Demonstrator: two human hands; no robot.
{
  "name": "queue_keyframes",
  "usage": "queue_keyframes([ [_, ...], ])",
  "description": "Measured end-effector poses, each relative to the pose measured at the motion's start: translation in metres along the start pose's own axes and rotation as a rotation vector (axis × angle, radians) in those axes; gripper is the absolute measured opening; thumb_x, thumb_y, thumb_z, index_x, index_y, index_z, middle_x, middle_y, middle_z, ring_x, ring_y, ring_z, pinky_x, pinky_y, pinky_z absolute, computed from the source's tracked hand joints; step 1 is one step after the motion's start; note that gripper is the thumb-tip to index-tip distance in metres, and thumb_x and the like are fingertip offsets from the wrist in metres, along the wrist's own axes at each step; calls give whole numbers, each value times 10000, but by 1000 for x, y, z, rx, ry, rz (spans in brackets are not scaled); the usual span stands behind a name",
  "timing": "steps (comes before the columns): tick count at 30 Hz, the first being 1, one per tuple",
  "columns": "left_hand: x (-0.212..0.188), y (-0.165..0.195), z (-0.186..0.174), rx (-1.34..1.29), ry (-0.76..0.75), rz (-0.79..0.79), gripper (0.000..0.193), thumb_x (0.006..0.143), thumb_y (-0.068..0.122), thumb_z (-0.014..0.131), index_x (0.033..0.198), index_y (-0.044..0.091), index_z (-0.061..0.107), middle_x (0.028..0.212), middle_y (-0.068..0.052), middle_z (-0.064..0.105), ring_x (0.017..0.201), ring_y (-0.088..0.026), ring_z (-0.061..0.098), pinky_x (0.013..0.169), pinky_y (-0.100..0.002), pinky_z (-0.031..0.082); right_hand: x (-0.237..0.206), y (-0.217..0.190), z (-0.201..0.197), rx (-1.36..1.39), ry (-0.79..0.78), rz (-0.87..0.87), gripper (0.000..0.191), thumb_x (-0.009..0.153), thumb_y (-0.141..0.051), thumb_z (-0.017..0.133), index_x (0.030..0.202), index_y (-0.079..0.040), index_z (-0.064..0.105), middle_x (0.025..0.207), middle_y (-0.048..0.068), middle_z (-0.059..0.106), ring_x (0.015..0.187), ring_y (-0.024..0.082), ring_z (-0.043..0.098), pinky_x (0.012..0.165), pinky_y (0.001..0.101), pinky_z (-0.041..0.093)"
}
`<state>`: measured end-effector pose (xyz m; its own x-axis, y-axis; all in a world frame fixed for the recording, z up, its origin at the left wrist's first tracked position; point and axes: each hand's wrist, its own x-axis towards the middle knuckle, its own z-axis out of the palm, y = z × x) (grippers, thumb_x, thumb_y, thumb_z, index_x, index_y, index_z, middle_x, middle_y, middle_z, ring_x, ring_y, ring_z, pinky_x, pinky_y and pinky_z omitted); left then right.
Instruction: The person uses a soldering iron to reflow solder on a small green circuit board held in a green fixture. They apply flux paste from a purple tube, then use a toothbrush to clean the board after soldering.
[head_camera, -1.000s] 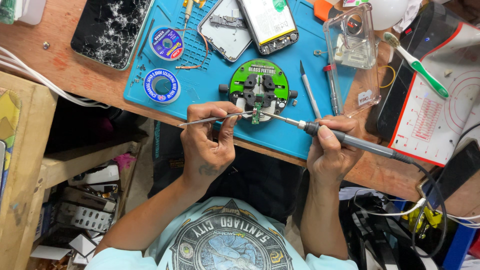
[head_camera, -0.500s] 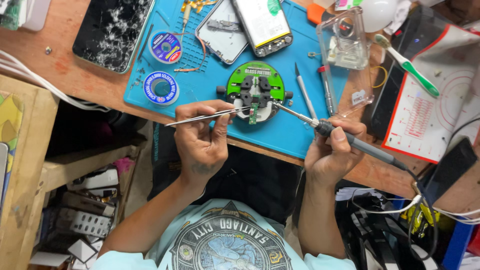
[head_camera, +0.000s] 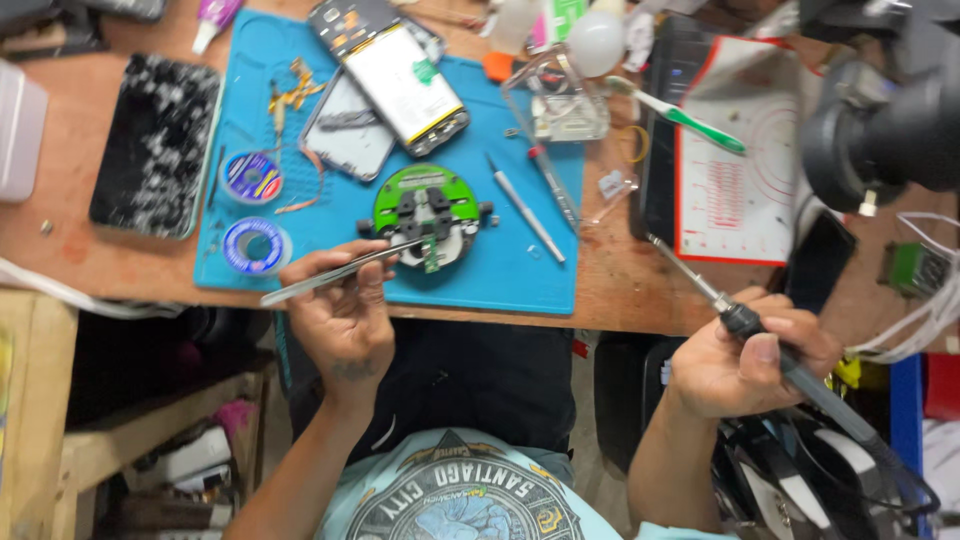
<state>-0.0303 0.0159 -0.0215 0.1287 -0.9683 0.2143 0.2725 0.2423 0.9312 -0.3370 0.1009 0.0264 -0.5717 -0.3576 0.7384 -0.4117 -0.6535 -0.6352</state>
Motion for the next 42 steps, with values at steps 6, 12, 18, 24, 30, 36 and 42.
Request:
queue_keyframes([
  [6, -1, 9, 10, 36, -14, 85, 263, 1147, 69, 650, 1197, 24, 396, 1190, -238, 630, 1032, -200, 672, 971, -300, 587, 42, -26, -145, -266, 264, -338, 161, 1015, -168, 623, 949, -53, 532, 861, 49, 471, 701, 188, 444, 614, 319, 343],
  [12, -11, -13, 25, 200, 6, 319, 270, 1191, 77, 619, 1197, 1, 360, 1219, -220, 556, 977, -175, 595, 976, -283, 578, 142, 11, -276, -631, 414, -148, 342, 1072, -252, 739, 849, -29, 608, 790, 67, 628, 666, 151, 560, 579, 277, 432],
  [18, -12, -28, 21, 339, 101, 381, 221, 1201, 25, 568, 1178, 9, 349, 1159, -199, 550, 892, -169, 579, 825, -244, 548, 249, 108, -287, -365, 206, 109, 263, 1083, -194, 821, 1175, 21, 702, 818, 72, 633, 657, 163, 564, 588, 289, 454],
  [24, -14, -38, 28, 431, 114, 452, 169, 1184, 6, 517, 1173, 0, 348, 1112, -184, 533, 890, -185, 577, 819, -263, 548, 300, 179, -248, -420, 119, 255, 257, 1089, -182, 806, 1183, 29, 694, 851, 81, 640, 694, 164, 580, 626, 288, 467],
  [30, -8, -46, 35, 429, 168, 458, 167, 1184, 6, 515, 1181, -1, 349, 1068, -164, 526, 894, -189, 585, 832, -265, 549, 329, 227, -215, -551, -66, 485, 251, 1095, -170, 791, 1192, 36, 686, 883, 90, 648, 731, 165, 596, 664, 287, 480],
  [36, -1, -50, 42, 444, 257, 426, 227, 1196, 45, 578, 1165, 4, 357, 1036, -159, 540, 868, -180, 583, 793, -253, 547, 340, 274, -185, -688, -276, 669, 245, 1101, -158, 776, 1200, 43, 678, 916, 98, 655, 768, 166, 613, 703, 286, 493],
  [42, 5, -50, 46, 399, 313, 402, 275, 1211, 78, 647, 1173, -18, 391, 1088, -182, 573, 870, -169, 602, 821, -259, 576, 333, 304, -178, -759, -340, 726, 239, 1106, -145, 761, 1209, 51, 670, 949, 107, 662, 804, 167, 629, 741, 285, 506],
])
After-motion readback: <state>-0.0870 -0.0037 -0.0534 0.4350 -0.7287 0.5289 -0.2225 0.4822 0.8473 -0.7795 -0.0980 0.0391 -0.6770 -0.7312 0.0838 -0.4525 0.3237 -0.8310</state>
